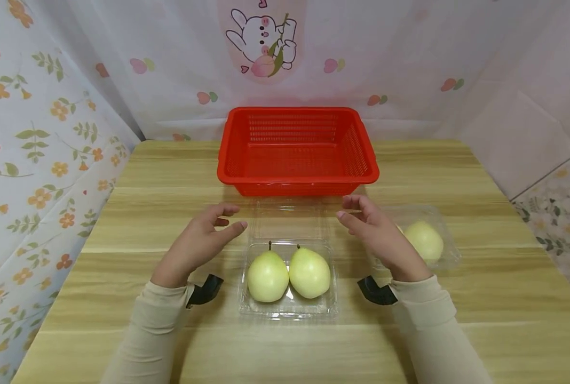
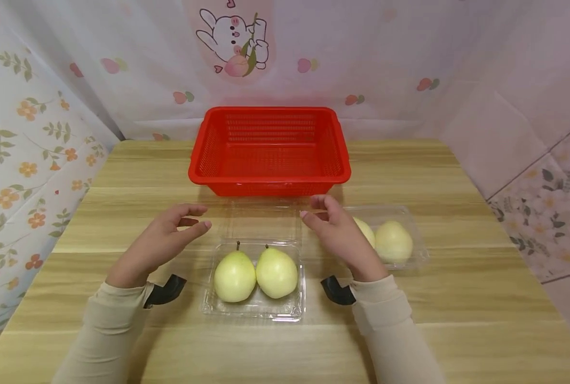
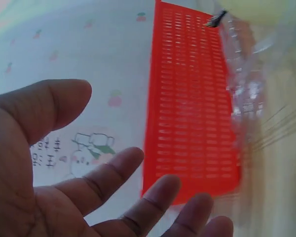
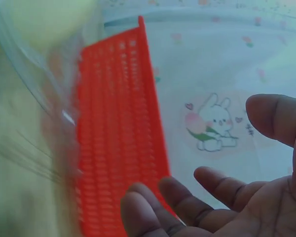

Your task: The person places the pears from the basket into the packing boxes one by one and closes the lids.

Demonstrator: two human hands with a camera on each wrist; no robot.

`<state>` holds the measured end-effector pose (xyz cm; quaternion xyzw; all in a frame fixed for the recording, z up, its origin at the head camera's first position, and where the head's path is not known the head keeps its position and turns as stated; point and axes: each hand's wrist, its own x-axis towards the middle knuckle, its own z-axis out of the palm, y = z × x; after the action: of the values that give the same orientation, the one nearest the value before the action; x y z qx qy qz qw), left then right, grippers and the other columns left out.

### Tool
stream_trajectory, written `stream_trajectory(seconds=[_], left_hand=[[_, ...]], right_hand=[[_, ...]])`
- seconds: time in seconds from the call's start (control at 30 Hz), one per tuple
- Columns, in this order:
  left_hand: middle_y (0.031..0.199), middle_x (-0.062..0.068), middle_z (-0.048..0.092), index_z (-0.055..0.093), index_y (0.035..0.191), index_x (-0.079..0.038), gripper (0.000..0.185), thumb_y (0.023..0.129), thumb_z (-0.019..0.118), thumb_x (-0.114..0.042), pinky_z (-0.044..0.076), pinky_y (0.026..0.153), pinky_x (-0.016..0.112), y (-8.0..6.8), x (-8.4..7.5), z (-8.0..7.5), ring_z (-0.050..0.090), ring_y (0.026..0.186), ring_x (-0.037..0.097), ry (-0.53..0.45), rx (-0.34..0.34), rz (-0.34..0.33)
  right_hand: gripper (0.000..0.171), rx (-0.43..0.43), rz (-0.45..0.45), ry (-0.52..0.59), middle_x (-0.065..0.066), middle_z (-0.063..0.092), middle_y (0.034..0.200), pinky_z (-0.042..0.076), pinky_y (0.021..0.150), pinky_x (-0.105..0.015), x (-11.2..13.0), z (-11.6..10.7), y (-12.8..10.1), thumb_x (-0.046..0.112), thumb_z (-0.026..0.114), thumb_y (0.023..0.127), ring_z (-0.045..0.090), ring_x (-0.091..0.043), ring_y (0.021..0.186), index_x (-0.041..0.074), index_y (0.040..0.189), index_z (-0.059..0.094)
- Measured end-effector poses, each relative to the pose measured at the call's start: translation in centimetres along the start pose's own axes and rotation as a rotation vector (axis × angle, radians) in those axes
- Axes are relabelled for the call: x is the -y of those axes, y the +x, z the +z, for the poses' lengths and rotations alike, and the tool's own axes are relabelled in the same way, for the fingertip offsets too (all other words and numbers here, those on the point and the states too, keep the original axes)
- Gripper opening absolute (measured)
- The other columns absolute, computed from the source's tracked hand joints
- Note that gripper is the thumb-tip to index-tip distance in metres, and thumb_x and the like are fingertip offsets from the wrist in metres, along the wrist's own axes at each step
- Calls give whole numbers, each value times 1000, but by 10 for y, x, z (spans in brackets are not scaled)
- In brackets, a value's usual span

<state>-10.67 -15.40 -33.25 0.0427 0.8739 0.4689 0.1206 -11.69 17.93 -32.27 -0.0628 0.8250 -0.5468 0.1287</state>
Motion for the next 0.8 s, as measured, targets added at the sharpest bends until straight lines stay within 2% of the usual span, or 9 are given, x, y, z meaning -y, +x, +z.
stream_trajectory(seconds=[0.17, 0.37, 0.53, 0.7, 0.8], left_hand=[[138, 11, 52, 53, 137, -8, 53, 96, 63, -39, 48, 91, 44, 3, 10, 8, 52, 119, 33, -72, 36, -81], [132, 15, 55, 51, 136, 0, 52, 99, 59, -36, 52, 80, 36, 5, 17, 14, 55, 112, 32, -139, 111, -113], [125, 19, 55, 47, 139, 2, 52, 100, 57, -31, 54, 76, 37, 9, 20, 21, 57, 108, 34, -180, 157, -155], [123, 19, 57, 37, 146, 6, 58, 101, 54, -26, 54, 75, 36, 13, 22, 28, 61, 94, 28, -210, 192, -175], [103, 15, 60, 33, 147, 9, 60, 101, 52, -23, 53, 72, 34, 14, 23, 31, 57, 84, 23, -224, 201, -168]], right_hand=[[55, 18, 51, 42, -20, 33, 151, 33, 108, -54, -13, 16, -6, 23, 55, 102, 38, -39, 135, -4, 145, 33], [70, 64, 84, 18, -22, 17, 160, 17, 114, -62, -26, 25, -8, 33, 53, 103, 12, -44, 146, -2, 153, 19], [71, 87, 93, 53, -25, 12, 160, 22, 114, -59, -31, 31, -5, 27, 52, 103, 19, -47, 144, -4, 154, 13], [68, 111, 119, 68, -32, 14, 157, 26, 113, -59, -33, 36, -3, 23, 51, 103, 25, -49, 141, -2, 154, 13], [68, 122, 116, 94, -31, 18, 155, 33, 108, -57, -33, 38, -2, 22, 51, 104, 34, -48, 136, -2, 154, 13]])
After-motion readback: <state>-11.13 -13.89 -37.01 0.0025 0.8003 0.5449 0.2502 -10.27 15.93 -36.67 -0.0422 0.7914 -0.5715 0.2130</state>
